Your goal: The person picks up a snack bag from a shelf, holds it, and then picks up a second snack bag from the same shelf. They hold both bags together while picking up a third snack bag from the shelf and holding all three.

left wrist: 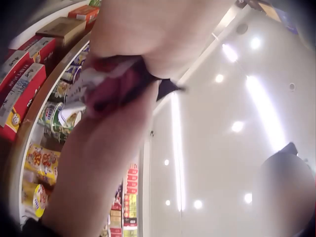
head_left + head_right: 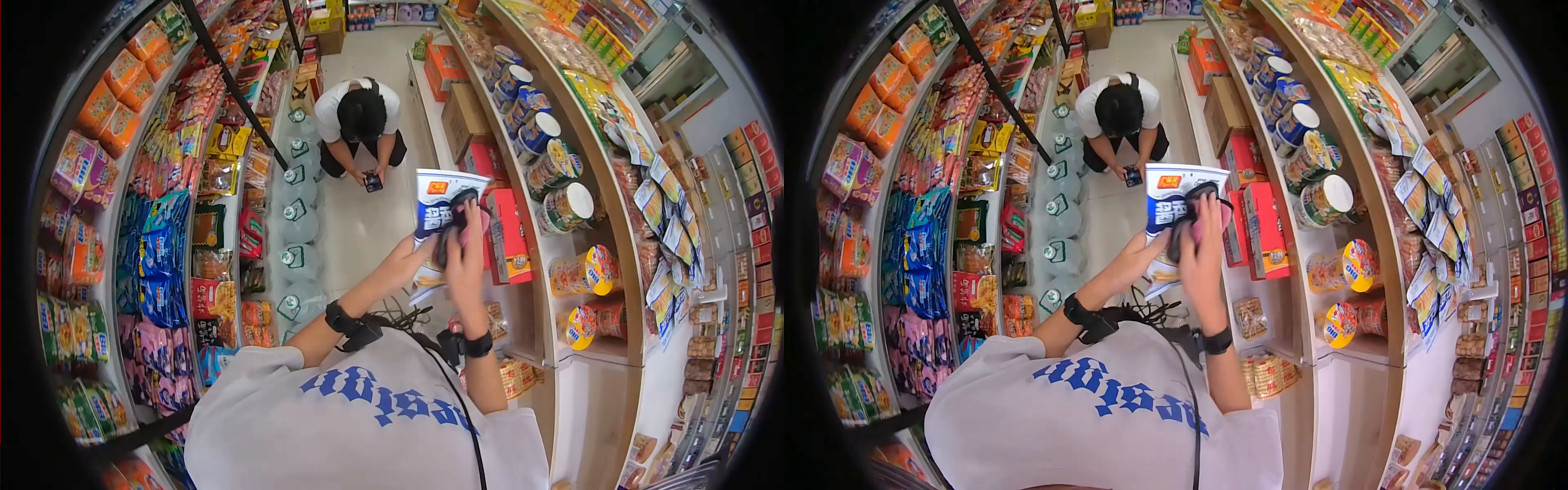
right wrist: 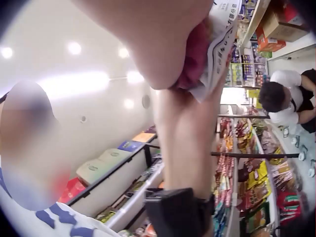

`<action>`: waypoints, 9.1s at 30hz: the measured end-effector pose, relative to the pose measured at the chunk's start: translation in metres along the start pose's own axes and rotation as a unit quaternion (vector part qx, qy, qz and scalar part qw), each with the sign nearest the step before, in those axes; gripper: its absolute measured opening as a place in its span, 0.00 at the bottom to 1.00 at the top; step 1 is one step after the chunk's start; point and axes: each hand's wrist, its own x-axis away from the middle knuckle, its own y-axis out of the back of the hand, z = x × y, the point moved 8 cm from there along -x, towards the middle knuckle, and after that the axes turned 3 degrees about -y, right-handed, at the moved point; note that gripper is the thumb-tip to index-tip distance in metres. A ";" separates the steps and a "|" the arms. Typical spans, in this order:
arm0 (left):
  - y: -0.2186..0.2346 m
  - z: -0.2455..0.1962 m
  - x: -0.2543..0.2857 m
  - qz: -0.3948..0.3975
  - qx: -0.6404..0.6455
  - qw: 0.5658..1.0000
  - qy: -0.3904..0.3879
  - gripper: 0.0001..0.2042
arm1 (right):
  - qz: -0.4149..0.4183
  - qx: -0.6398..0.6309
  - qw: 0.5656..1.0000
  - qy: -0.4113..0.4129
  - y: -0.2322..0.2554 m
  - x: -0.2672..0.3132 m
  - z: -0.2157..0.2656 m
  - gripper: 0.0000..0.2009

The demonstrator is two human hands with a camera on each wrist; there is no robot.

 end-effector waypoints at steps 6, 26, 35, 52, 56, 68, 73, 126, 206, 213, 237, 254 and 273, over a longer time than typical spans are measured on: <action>0.048 -0.002 0.000 0.013 -0.019 0.995 -0.093 0.20 | 0.083 0.086 0.990 0.071 -0.091 -0.003 0.026 0.21; 0.058 -0.035 -0.035 0.047 0.139 0.989 -0.008 0.19 | -0.147 -0.463 0.807 -0.336 0.008 0.044 -0.063 0.12; 0.063 -0.085 -0.029 -0.134 -0.212 0.937 -0.245 0.32 | -0.118 -0.255 0.919 -0.275 0.005 0.031 -0.031 0.07; 0.037 -0.064 -0.018 0.013 0.141 0.989 -0.045 0.23 | 0.057 0.136 0.981 0.123 -0.045 -0.015 0.111 0.33; 0.027 -0.072 -0.012 0.082 0.015 0.995 -0.063 0.18 | -0.002 -0.011 0.995 -0.096 -0.011 -0.030 0.036 0.16; 0.097 -0.055 -0.021 -0.105 0.269 0.957 -0.034 0.19 | 0.104 -0.195 0.947 -0.233 -0.033 0.003 0.006 0.22; 0.115 -0.041 -0.026 -0.068 0.254 0.965 -0.009 0.27 | 0.111 -0.154 0.967 -0.172 -0.042 0.000 0.009 0.23; -0.093 -0.052 -0.269 0.105 -0.042 0.993 0.015 0.18 | -0.484 -0.495 0.720 0.050 0.462 -0.156 -0.127 0.09; 0.026 0.118 0.728 -0.599 -0.074 0.797 -0.021 0.26 | 0.569 -0.230 0.738 -0.282 -0.233 0.460 -0.033 0.19; 0.016 0.036 0.620 -0.493 0.017 0.859 -0.138 0.22 | 0.533 -0.221 0.806 -0.131 -0.189 0.464 0.105 0.15; -0.035 -0.005 0.459 -0.261 -0.121 0.938 -0.193 0.25 | 0.201 0.105 0.931 0.287 -0.087 0.375 0.180 0.28; -0.119 -0.010 0.282 -0.252 -0.138 0.945 -0.156 0.24 | 0.171 -0.345 0.909 -0.161 0.084 0.251 0.005 0.13; -0.199 0.010 0.145 -0.167 -0.051 0.984 -0.016 0.21 | 0.091 -0.027 0.988 0.126 0.141 0.188 0.021 0.33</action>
